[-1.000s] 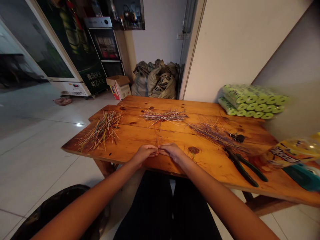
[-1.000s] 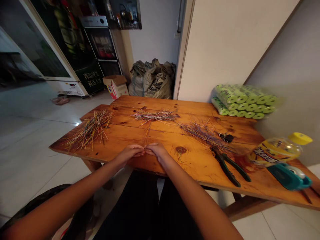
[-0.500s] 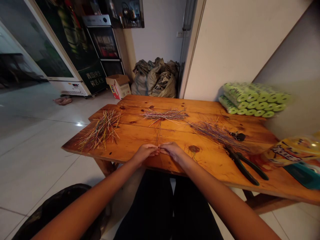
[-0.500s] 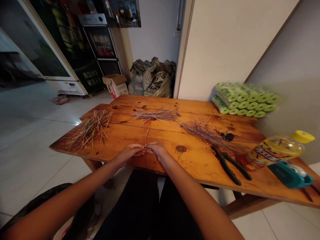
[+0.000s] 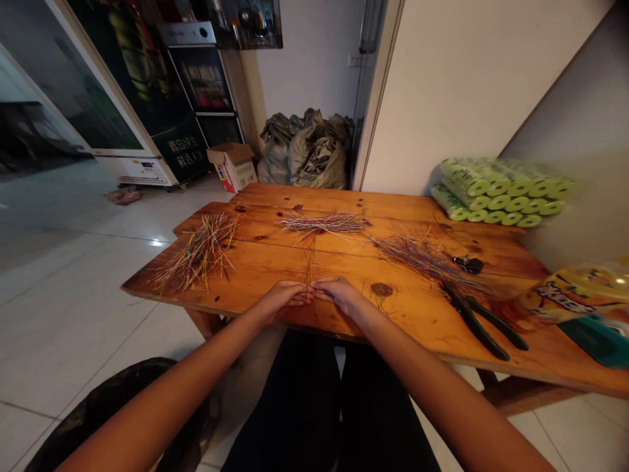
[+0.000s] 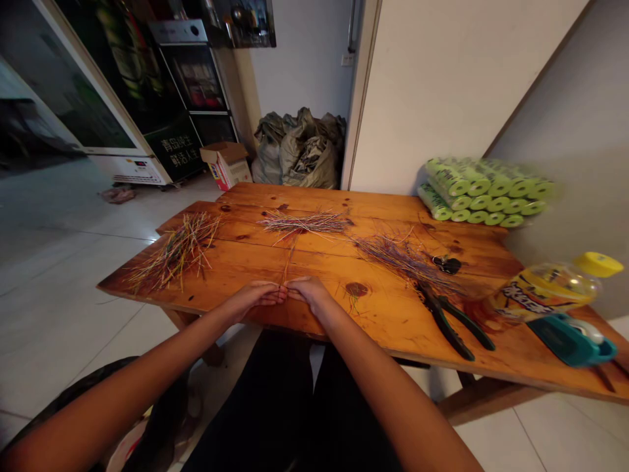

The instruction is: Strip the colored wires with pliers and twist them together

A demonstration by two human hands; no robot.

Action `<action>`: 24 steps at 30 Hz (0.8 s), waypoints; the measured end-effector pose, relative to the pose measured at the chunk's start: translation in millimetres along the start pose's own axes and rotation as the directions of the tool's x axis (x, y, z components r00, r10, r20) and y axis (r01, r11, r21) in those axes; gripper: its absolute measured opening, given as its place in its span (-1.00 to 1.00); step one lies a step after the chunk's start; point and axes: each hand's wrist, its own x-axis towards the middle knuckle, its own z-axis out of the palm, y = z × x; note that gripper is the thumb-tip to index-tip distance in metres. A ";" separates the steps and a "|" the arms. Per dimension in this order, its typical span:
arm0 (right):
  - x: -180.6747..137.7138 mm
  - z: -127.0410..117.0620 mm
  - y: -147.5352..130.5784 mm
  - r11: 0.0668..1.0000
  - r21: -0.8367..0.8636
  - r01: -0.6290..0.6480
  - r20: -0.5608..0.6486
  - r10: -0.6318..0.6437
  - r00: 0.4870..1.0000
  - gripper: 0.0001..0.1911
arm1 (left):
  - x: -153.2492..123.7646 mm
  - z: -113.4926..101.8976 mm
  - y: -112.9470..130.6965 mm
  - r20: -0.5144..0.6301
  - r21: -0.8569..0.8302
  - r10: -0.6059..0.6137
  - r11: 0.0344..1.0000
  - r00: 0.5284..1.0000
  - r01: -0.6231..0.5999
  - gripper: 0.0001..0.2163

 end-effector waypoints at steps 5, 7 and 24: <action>-0.1 1.6 -1.6 1.000 -0.020 -0.006 0.032 0.006 0.999 -0.93 | 2.5 1.2 -1.0 -0.006 0.021 -0.016 1.000 1.000 0.017 -0.79; 0.5 1.8 -1.5 1.000 -0.030 -0.003 0.039 0.004 0.999 -0.93 | 3.4 1.3 -1.3 -0.007 0.021 -0.021 1.000 1.000 0.021 -0.80; 4.8 4.0 0.8 0.993 -0.113 -0.015 0.021 0.018 1.000 -0.91 | 3.5 3.5 -3.8 0.021 -0.010 0.026 1.000 0.999 -0.026 -0.73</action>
